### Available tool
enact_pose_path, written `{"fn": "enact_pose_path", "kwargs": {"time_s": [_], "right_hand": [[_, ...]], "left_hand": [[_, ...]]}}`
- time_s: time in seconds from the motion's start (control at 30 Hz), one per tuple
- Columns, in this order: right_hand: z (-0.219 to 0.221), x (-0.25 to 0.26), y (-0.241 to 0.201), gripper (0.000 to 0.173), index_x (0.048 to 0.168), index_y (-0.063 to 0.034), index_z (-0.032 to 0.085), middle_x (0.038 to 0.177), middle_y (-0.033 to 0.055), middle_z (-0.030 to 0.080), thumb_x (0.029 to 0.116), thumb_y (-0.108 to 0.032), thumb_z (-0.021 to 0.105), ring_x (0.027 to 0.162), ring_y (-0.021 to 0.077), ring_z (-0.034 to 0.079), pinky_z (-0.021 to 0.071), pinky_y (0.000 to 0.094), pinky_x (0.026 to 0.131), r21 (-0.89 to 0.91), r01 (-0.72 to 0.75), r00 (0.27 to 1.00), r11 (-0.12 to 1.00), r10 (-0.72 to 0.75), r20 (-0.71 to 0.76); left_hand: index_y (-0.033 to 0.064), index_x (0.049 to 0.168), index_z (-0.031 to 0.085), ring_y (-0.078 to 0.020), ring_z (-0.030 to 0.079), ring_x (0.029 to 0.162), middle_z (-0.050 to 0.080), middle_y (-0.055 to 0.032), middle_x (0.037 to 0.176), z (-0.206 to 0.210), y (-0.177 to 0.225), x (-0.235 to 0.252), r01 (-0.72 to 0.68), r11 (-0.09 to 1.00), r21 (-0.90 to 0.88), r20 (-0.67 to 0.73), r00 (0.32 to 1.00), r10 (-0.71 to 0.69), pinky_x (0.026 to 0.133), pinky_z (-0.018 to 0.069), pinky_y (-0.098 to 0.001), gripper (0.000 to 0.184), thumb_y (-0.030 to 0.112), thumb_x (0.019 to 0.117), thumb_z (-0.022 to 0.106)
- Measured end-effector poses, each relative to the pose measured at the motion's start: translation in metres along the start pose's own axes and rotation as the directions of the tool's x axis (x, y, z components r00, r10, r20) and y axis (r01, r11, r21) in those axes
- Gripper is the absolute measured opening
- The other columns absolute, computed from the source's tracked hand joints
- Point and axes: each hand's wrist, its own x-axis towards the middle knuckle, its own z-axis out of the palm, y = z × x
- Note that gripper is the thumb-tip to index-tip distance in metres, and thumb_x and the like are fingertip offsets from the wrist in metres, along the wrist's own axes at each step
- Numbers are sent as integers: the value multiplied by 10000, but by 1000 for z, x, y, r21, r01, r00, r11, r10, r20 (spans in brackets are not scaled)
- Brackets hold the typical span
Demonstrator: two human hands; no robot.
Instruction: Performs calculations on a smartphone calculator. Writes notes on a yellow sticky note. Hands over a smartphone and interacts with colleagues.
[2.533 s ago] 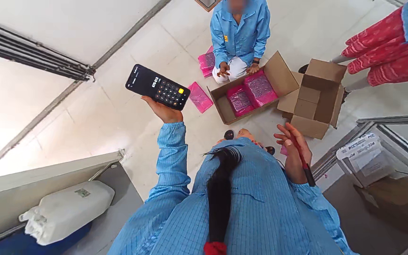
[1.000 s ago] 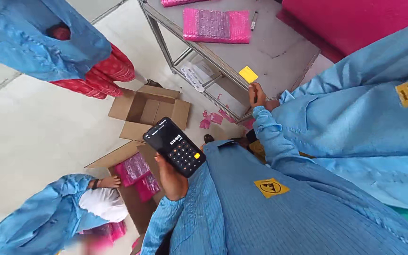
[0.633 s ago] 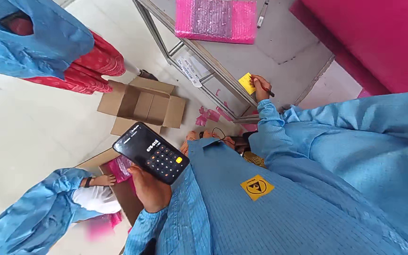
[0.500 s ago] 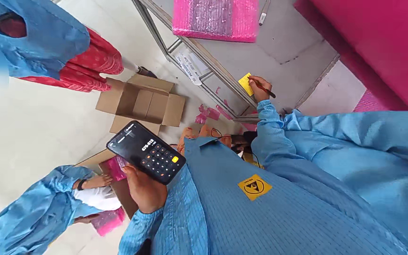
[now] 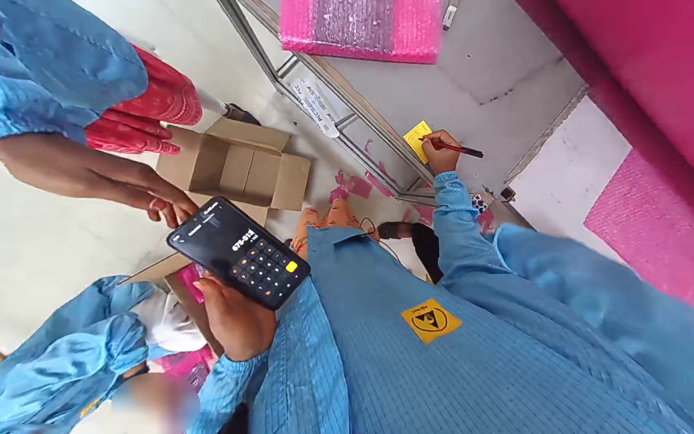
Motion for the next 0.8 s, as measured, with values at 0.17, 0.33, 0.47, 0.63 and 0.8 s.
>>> {"fn": "enact_pose_path", "kwargs": {"time_s": [0.17,0.33,0.47,0.63,0.8], "right_hand": [[-2,1,-1,136,902,60,701,793,49,699,850,-57,657,654,-27,592,493,143,621,-46,-20,1000,999,20,8],[-1,2,-1,162,955,91,687,876,84,706,878,-44,641,710,-15,604,505,150,667,-27,-21,999,999,22,31],[-8,10,-1,154,962,66,682,851,46,696,889,-60,634,683,-13,606,515,163,645,2,-22,999,1000,22,29],[-14,27,8,176,986,87,676,894,76,706,890,-56,640,702,-11,622,529,159,665,7,6,994,1000,-7,110],[-9,25,13,197,976,86,692,884,102,712,888,-84,647,713,-25,610,498,137,670,-60,25,994,998,-19,105]], "left_hand": [[121,1430,317,-141,656,1178,665,14,1258,-1,-4,0,-21,1000,-17,47,999,22,999,565,-368,572,530,1078,129],[120,1413,343,-134,661,1163,674,21,1240,1,-4,-3,-15,997,-82,31,999,17,989,569,-365,572,530,1078,127],[123,1445,339,-179,652,1187,658,-21,1283,-3,-1,4,7,988,-151,86,996,6,992,568,-409,638,581,1057,122],[130,1456,361,-196,650,1191,653,-34,1306,0,23,22,-36,983,-178,198,978,72,977,574,-427,667,624,1039,201],[135,1407,385,-257,725,992,702,-86,1183,8,50,41,-49,968,-247,-11,999,48,793,628,-423,843,715,963,-36]]}}
